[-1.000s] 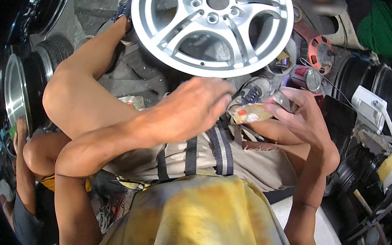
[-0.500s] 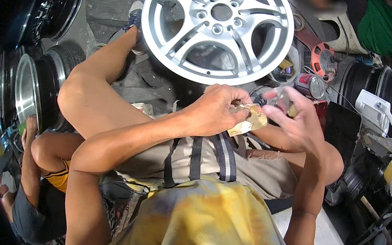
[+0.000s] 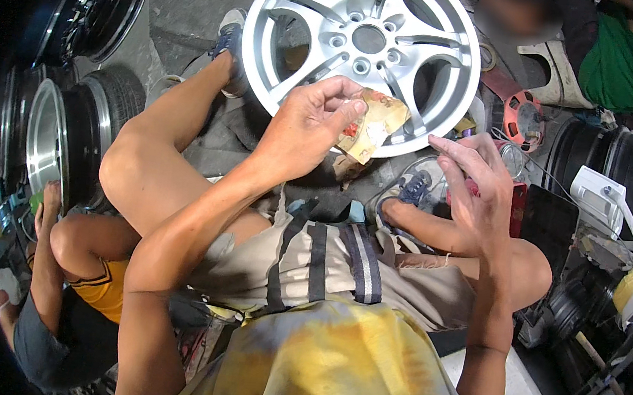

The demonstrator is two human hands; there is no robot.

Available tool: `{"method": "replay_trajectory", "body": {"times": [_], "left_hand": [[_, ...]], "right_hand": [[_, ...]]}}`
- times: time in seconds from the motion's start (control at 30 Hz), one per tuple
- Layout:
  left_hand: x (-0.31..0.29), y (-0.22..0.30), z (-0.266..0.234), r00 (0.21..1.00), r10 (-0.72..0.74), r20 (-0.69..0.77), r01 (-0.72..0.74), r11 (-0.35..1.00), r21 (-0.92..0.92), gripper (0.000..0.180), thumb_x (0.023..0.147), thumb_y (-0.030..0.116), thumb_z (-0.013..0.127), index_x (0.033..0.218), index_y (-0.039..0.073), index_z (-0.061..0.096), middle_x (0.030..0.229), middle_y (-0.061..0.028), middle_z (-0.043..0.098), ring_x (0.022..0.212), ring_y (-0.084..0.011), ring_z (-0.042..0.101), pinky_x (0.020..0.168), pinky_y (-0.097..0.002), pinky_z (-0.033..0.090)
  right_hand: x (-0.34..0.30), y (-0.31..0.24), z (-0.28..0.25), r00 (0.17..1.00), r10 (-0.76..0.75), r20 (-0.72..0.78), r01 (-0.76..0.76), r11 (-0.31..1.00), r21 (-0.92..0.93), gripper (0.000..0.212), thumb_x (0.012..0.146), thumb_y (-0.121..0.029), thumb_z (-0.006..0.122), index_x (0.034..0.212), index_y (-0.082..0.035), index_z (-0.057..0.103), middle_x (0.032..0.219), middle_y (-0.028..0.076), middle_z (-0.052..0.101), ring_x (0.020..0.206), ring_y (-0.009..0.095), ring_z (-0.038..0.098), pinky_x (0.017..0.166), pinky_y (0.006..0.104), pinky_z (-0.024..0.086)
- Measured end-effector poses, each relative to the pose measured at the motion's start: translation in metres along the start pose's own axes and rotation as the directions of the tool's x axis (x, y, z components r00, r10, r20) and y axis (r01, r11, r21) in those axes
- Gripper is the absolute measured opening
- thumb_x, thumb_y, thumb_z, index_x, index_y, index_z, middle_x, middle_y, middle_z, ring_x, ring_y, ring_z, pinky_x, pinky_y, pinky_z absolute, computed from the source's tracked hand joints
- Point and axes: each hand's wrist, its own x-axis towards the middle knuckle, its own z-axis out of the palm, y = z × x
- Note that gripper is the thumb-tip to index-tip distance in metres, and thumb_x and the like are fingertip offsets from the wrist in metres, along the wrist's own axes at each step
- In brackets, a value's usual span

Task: The person sits on the floor and scrubs a silver car rim with a small abrasive pad. They repeatedly rub the surface of the rim, focusing on the spokes and the central hub area. The person occasionally pauses to wipe the rim with a cloth or inspect the surface before resuming the scrubbing action.

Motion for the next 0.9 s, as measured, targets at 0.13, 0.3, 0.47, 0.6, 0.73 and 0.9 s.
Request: {"method": "replay_trajectory", "body": {"times": [0.13, 0.3, 0.47, 0.6, 0.73, 0.9], "left_hand": [[0.001, 0.012, -0.003, 1.0, 0.013, -0.007, -0.013, 1.0, 0.022, 0.021, 0.104, 0.012, 0.059, 0.117, -0.003, 0.066, 0.098, -0.0044, 0.072, 0.087, -0.0039, 0.062, 0.078, -0.0228, 0.052], [0.0, 0.017, 0.002, 1.0, 0.026, 0.01, -0.026, 1.0, 0.004, 0.02, 0.105, 0.017, 0.062, 0.113, -0.001, 0.067, 0.094, -0.0006, 0.07, 0.084, -0.002, 0.059, 0.076, -0.0204, 0.049], [-0.001, 0.021, 0.008, 0.999, 0.031, 0.032, -0.03, 0.999, -0.014, 0.02, 0.105, 0.013, 0.06, 0.116, -0.003, 0.067, 0.097, -0.0032, 0.072, 0.085, -0.0029, 0.061, 0.077, -0.0215, 0.051], [-0.002, 0.023, 0.016, 0.995, 0.096, -0.005, -0.096, 0.995, -0.024, 0.019, 0.105, 0.011, 0.059, 0.113, -0.004, 0.067, 0.095, -0.003, 0.071, 0.084, -0.0028, 0.06, 0.074, -0.0214, 0.051], [0.0, 0.024, 0.02, 0.991, 0.124, -0.05, -0.12, 0.99, 0.079, 0.018, 0.104, 0.007, 0.058, 0.109, -0.006, 0.068, 0.09, -0.0028, 0.07, 0.081, -0.0031, 0.059, 0.071, -0.0229, 0.051], [0.001, 0.024, 0.023, 0.99, 0.129, -0.056, -0.123, 0.988, 0.093, 0.016, 0.102, 0.007, 0.06, 0.106, -0.006, 0.067, 0.083, -0.002, 0.068, 0.077, -0.0029, 0.056, 0.068, -0.0238, 0.049]], "right_hand": [[-0.004, 0.004, 0.007, 0.99, -0.133, 0.053, 0.135, 0.991, -0.026, 0.043, 0.07, -0.01, 0.085, 0.108, 0.004, 0.07, 0.103, 0.011, 0.066, 0.088, 0.028, 0.062, 0.078, 0.0368, 0.053], [-0.007, -0.001, 0.012, 0.992, -0.119, 0.043, 0.119, 0.993, 0.016, 0.046, 0.073, -0.012, 0.086, 0.112, 0.004, 0.07, 0.1, 0.012, 0.063, 0.087, 0.028, 0.06, 0.076, 0.0368, 0.052], [-0.007, -0.012, 0.014, 0.997, -0.029, 0.068, 0.027, 0.999, 0.016, 0.028, 0.089, 0.003, 0.07, 0.118, 0.0, 0.068, 0.101, 0.016, 0.056, 0.082, 0.032, 0.065, 0.073, 0.0418, 0.054], [-0.006, -0.016, 0.018, 0.999, -0.042, 0.003, 0.042, 0.999, 0.011, 0.028, 0.086, 0.005, 0.072, 0.114, 0.002, 0.069, 0.092, 0.014, 0.057, 0.078, 0.027, 0.061, 0.068, 0.0372, 0.052], [-0.009, -0.012, 0.019, 0.986, -0.113, -0.119, 0.109, 0.993, -0.036, 0.025, 0.086, -0.002, 0.077, 0.11, 0.0, 0.07, 0.096, 0.014, 0.064, 0.08, 0.03, 0.068, 0.068, 0.0387, 0.055], [-0.009, -0.014, 0.016, 0.984, -0.144, -0.102, 0.135, 0.987, -0.089, 0.021, 0.084, -0.001, 0.078, 0.104, 0.0, 0.07, 0.092, 0.012, 0.067, 0.076, 0.029, 0.069, 0.065, 0.0382, 0.055]]}}
